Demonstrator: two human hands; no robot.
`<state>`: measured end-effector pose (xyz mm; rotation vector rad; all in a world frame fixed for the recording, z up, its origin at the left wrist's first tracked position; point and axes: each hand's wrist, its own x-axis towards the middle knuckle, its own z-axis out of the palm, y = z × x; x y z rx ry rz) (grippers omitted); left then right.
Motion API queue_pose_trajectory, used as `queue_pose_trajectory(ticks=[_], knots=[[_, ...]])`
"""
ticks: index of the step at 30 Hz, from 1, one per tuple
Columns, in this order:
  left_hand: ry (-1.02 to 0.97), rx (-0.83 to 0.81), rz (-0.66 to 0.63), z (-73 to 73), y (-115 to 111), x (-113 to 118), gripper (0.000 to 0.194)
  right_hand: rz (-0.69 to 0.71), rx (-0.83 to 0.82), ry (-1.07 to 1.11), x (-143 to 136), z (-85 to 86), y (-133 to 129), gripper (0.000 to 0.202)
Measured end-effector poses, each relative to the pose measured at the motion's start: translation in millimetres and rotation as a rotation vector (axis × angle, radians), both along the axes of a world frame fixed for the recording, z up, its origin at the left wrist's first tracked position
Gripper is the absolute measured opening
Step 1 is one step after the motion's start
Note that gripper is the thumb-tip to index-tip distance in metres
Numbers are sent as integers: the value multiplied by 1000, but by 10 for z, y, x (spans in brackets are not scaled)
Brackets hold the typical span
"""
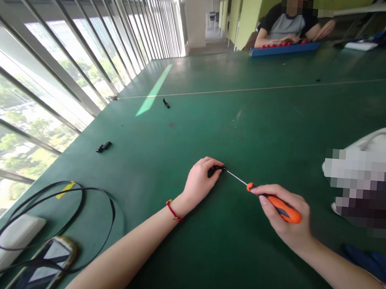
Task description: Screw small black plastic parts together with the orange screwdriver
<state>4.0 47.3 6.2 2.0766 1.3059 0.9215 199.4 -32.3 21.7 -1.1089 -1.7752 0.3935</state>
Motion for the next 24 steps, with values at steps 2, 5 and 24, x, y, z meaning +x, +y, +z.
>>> queue_pose_trajectory(ticks=[2,5,24], knots=[[2,0,-1,3,-4,0,17,-4,-6,-1,2,-1,-2,13],[6,-2,-1,6,-9,-2,17,-23,-9,-4,2,1,4,12],[6,1,-10,9,-4,-5,16,-62,-57,-15,12,-14,5,11]])
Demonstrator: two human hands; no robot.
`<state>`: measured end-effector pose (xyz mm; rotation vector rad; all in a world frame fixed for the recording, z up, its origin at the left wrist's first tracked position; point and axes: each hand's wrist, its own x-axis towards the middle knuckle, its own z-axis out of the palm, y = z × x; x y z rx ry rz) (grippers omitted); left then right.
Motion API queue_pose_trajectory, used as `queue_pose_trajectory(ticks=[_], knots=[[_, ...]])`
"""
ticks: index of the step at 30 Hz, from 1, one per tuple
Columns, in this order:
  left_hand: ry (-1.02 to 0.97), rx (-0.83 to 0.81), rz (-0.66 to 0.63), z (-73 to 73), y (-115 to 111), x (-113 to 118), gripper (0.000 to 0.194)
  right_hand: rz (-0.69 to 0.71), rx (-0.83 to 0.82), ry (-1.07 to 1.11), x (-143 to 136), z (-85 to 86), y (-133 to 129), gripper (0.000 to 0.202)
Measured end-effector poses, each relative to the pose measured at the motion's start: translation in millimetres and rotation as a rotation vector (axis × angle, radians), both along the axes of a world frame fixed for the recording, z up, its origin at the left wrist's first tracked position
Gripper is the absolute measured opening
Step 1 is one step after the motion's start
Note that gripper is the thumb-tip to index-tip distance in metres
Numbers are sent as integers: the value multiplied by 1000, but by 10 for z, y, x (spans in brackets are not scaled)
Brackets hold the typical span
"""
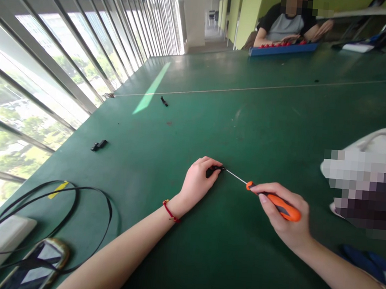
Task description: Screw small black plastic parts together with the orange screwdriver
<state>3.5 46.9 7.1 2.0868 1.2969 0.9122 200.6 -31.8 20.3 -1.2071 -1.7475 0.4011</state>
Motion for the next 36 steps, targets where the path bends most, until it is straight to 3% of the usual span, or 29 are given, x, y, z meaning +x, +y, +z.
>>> queue_pose_trajectory(ticks=[36], knots=[[-6,10,2,-2,-10,2,16,51,-8,53,-5,-4,9,12]])
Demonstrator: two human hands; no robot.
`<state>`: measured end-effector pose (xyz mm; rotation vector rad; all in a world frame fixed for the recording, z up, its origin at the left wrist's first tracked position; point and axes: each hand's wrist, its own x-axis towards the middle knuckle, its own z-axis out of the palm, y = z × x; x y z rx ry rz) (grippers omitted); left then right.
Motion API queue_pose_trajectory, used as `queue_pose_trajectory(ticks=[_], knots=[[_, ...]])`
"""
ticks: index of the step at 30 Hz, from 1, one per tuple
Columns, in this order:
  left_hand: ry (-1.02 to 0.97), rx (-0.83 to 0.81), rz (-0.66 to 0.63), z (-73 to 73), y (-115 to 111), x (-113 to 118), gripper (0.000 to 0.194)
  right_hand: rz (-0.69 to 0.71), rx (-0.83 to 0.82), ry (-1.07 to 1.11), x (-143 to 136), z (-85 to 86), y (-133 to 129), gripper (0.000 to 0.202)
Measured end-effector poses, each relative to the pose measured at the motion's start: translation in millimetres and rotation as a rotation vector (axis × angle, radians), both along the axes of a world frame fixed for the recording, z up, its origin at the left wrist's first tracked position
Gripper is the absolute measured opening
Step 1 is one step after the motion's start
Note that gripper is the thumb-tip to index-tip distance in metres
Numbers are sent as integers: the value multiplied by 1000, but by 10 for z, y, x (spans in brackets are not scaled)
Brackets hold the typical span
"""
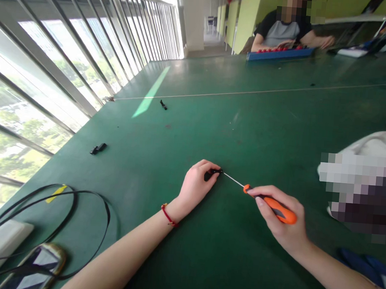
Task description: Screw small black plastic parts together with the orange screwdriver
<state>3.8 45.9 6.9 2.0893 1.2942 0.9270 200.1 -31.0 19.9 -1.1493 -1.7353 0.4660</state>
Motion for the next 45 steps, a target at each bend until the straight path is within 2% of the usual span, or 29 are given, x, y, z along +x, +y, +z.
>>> queue_pose_trajectory(ticks=[4,7,10,13,17,19,22,25,28,31,34,37,39,41,43,45], knots=[[2,-7,0,1,6,-4,15,14,-28,37,-11,-38,3,13],[7,-23,5,8,9,-5,15,-52,-54,132,-17,-95,-11,20],[9,-27,0,13,9,-7,15,-146,-11,219,-15,-139,-14,28],[2,-34,-10,10,10,-9,15,-132,13,232,-3,-133,-6,33],[-19,-44,-10,-1,16,-11,16,-26,-94,98,4,-80,-14,18],[-24,-40,-18,-2,16,-11,17,-50,-73,69,2,-75,-20,15],[-21,-40,-20,4,12,-8,16,-160,28,139,6,-109,-13,29],[-19,-43,-11,9,9,2,16,-142,60,223,27,-134,1,42],[-13,-39,-11,6,8,12,17,-33,-13,141,44,-111,-10,31],[-14,-32,-10,5,10,19,17,-53,-11,34,30,-84,-36,17],[-12,-34,-1,15,12,22,16,-130,113,93,6,-93,-36,30],[-10,-45,-3,32,14,23,17,-81,141,157,15,-110,-19,44],[-13,-51,-5,39,14,23,17,-38,70,112,35,-110,-19,41],[-16,-56,-8,39,14,23,17,-13,17,29,49,-103,-30,27],[-13,-57,-10,34,14,22,17,-39,34,-4,44,-96,-42,19],[-8,-51,-10,26,15,20,16,-91,108,41,28,-97,-43,26]])
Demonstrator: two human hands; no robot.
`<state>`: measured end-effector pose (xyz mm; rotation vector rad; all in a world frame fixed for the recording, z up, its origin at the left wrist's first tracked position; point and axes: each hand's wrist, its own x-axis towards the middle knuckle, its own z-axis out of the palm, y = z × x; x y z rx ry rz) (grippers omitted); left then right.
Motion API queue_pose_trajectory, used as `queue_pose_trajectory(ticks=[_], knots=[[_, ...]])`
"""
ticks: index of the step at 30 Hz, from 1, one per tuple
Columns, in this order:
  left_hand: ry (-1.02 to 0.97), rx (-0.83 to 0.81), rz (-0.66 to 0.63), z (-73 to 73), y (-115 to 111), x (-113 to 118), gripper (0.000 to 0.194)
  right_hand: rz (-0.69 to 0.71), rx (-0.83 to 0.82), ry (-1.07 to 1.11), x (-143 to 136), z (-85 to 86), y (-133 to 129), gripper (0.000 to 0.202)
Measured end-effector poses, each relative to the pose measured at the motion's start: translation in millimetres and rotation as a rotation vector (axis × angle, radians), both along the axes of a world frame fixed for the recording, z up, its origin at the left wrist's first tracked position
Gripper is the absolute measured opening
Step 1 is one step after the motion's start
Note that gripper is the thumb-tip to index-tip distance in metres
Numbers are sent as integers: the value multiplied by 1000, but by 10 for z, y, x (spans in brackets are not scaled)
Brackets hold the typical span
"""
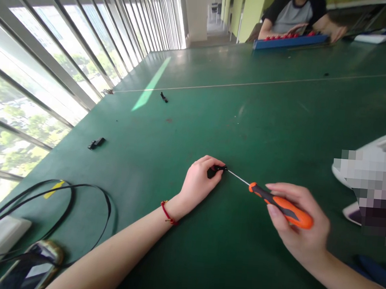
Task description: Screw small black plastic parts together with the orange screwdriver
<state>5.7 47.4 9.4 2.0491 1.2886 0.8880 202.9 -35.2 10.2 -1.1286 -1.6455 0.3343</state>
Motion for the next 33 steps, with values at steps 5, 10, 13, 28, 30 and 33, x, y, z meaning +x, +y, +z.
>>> queue_pose_trajectory(ticks=[5,10,13,28,30,33], knots=[[6,28,-8,-17,0,-11,16,35,-40,54,11,-38,13,40],[5,32,-14,-32,-2,-20,16,-3,-98,8,38,-95,-15,17],[-1,20,-14,-35,1,-21,15,-55,-22,113,20,-89,-8,33],[-13,-37,-19,-19,39,-33,16,10,-31,1,40,-35,14,30],[-17,-36,-21,-21,43,-39,16,23,-48,-73,46,-35,7,19],[-18,-31,-22,-22,48,-43,17,-34,5,9,25,-34,6,29]])
